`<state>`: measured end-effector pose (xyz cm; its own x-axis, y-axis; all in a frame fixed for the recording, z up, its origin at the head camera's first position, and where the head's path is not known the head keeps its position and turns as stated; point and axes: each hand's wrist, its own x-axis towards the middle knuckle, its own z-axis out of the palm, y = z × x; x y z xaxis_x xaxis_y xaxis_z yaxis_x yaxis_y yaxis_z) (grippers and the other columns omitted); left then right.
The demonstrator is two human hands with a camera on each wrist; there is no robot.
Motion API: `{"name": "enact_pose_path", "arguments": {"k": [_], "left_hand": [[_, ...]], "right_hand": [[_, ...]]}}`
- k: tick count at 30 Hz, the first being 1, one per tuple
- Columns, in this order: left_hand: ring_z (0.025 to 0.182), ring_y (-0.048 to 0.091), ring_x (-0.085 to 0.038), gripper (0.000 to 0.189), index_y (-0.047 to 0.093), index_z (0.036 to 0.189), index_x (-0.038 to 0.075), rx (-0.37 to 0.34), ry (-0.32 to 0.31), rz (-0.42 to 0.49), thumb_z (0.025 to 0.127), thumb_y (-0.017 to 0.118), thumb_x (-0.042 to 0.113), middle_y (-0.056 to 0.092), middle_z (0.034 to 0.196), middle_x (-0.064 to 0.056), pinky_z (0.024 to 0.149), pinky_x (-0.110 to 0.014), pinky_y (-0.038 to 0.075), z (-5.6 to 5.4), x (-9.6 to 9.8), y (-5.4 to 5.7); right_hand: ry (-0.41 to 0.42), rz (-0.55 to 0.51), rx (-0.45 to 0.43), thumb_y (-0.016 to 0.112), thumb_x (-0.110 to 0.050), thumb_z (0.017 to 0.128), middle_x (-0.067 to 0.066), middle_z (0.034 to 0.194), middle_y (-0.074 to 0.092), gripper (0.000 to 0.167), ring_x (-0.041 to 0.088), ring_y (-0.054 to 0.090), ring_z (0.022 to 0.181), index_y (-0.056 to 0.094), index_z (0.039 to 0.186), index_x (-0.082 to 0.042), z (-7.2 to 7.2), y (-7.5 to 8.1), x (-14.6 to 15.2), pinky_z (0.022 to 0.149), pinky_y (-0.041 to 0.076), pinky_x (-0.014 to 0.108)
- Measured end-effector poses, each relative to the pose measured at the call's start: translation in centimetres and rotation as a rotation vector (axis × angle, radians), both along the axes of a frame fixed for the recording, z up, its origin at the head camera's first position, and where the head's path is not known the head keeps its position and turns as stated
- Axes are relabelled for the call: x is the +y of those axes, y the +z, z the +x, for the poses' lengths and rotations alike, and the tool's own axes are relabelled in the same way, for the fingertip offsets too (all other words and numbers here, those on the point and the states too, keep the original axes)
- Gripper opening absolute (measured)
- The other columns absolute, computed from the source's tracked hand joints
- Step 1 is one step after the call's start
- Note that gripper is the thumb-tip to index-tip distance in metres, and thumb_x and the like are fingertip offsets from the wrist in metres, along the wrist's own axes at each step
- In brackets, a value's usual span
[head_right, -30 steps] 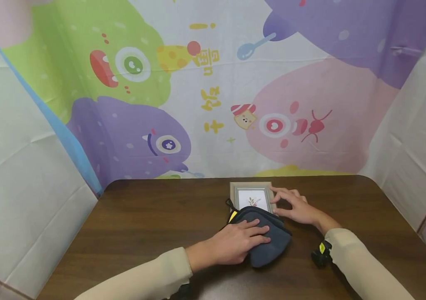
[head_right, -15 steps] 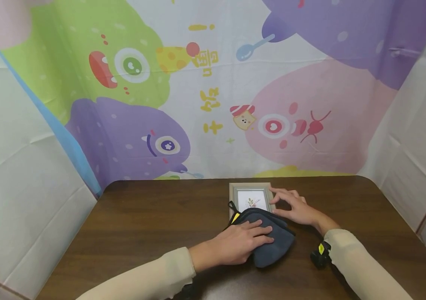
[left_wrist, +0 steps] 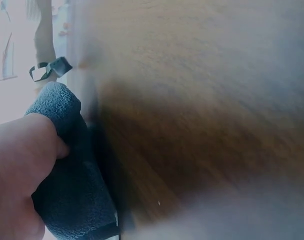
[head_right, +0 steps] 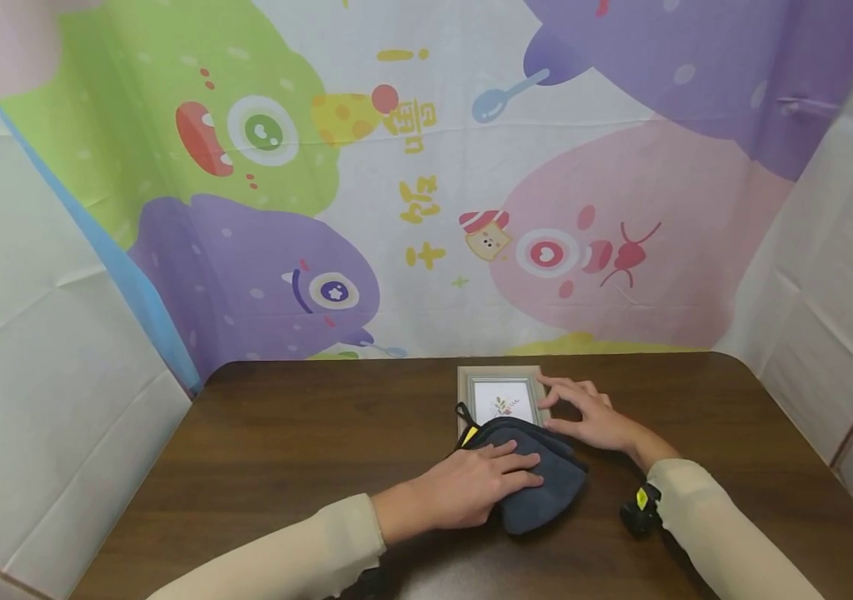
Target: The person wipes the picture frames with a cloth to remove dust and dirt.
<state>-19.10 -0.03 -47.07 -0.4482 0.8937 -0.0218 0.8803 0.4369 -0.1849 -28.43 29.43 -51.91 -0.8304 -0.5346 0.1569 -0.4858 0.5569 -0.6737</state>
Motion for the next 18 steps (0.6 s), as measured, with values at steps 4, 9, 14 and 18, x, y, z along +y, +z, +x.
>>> {"name": "enact_pose_path", "arguments": {"k": [4,9,14,18], "left_hand": [[0.156,0.062,-0.024,0.066,0.055,0.167,0.03,-0.026,0.014,-0.017,0.105,0.079,0.024,0.053,0.176,0.006,0.119,-0.031,0.059,0.1,-0.4,0.3],[0.155,0.063,-0.026,0.067,0.056,0.166,0.03,-0.019,0.02,-0.028,0.104,0.082,0.025,0.054,0.176,0.004,0.121,-0.033,0.057,0.3,-0.9,0.4],[0.153,0.065,-0.026,0.065,0.059,0.163,0.03,-0.003,0.025,-0.026,0.103,0.083,0.024,0.057,0.174,0.004,0.123,-0.034,0.056,0.5,-1.8,0.7],[0.153,0.066,-0.026,0.063,0.061,0.162,0.031,-0.005,0.029,-0.016,0.103,0.082,0.023,0.059,0.172,0.004,0.122,-0.034,0.057,0.8,-2.5,0.9]], "right_hand": [[0.002,-0.006,-0.006,0.081,-0.02,0.103,0.03,0.178,0.041,0.017,0.042,0.041,0.135,0.071,0.115,-0.027,0.0,0.0,0.0,0.103,0.027,0.073],[0.0,-0.01,-0.018,0.081,-0.02,0.103,0.029,0.178,0.041,0.017,0.042,0.041,0.136,0.071,0.115,-0.027,-0.1,0.0,0.0,0.103,0.026,0.072],[0.007,-0.011,-0.013,0.081,-0.02,0.103,0.029,0.178,0.041,0.017,0.044,0.04,0.137,0.071,0.115,-0.027,-0.1,0.0,0.0,0.104,0.026,0.074],[0.006,-0.009,-0.011,0.08,-0.02,0.104,0.028,0.178,0.041,0.017,0.045,0.041,0.138,0.071,0.116,-0.027,-0.1,0.0,0.0,0.104,0.026,0.074]]}}
